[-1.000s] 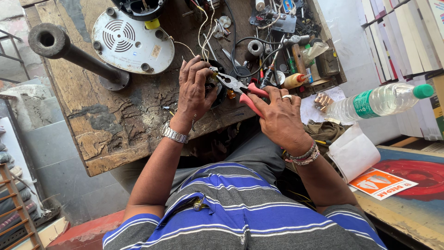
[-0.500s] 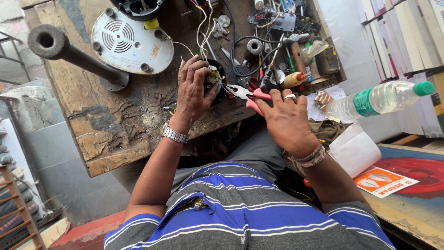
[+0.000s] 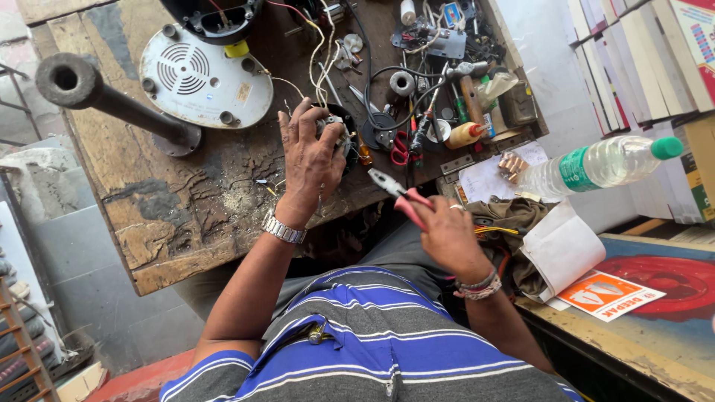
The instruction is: The person uses pliers and a screwdriver to adjust and tighten components inside a small electric motor. They repeatedly reposition the motor, strip or trim wires, and tighten internal parts while seated at a cluttered workbench.
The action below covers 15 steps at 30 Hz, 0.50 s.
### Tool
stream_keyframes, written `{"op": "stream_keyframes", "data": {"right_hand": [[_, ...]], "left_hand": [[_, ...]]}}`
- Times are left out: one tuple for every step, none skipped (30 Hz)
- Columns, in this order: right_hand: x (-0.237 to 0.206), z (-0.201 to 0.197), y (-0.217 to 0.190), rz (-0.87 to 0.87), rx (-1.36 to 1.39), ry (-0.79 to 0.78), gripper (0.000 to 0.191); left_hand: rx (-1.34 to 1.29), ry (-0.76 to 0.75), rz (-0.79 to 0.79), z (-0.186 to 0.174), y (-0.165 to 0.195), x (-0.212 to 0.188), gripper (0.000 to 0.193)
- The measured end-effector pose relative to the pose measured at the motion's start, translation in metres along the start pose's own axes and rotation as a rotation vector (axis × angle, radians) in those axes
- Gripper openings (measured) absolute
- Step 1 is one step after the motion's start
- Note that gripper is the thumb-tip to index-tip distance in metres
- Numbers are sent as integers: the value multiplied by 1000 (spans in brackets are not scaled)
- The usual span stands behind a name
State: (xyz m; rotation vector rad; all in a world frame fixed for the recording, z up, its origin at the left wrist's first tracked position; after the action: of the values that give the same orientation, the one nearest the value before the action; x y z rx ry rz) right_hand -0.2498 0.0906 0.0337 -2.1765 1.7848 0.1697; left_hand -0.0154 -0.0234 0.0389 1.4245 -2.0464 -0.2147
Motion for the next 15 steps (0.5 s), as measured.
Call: {"op": "stream_keyframes", "data": {"right_hand": [[-2,8,-2,-10,26,-11,70],[-4,14,-6,-21,53,-21,70],[-6,19,-8,-30,80,-31,70],[-7,22,-11,-47,110,-33,70],[-8,25,-15,-65,140,-34,70],[-9,26,-19,-84,168,-34,70],[-10,26,-22,-85,177,-42,70],[-11,26,-24,-86,185,-51,71],[-11,25,-26,-88,194,-61,71],[-12,23,-28,-97,194,-53,71],[-12,21,-29,-106,194,-44,70],[-12,19,-30,-115,194,-34,70],[-12,19,-29,-106,199,-40,70],[-12,18,-28,-96,204,-48,71],[-12,17,-26,-84,210,-55,72]], "left_hand": [[-3,4,-15,0,2,0,32],[-5,7,-29,1,3,1,32],[-7,9,-43,1,5,1,32],[0,2,-57,2,7,1,32],[8,-3,-72,3,8,1,33],[17,-6,-87,4,9,1,33],[20,3,-94,4,10,1,32],[22,13,-102,5,11,2,31],[25,23,-112,6,12,2,30],[17,20,-133,7,12,2,30],[8,18,-152,8,12,2,30],[0,17,-171,9,12,3,29],[0,25,-175,10,12,3,29],[0,32,-179,10,13,4,30],[-1,39,-183,10,14,4,30]]}}
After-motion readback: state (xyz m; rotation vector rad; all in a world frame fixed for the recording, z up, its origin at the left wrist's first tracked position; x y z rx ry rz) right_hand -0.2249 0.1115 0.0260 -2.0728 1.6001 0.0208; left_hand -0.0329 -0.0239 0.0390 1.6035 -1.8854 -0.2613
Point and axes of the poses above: each hand's wrist, its own x-axis towards the middle knuckle, its own z-axis out of the palm, y = z × x, the point moved 5 cm from there along x, towards the middle knuckle
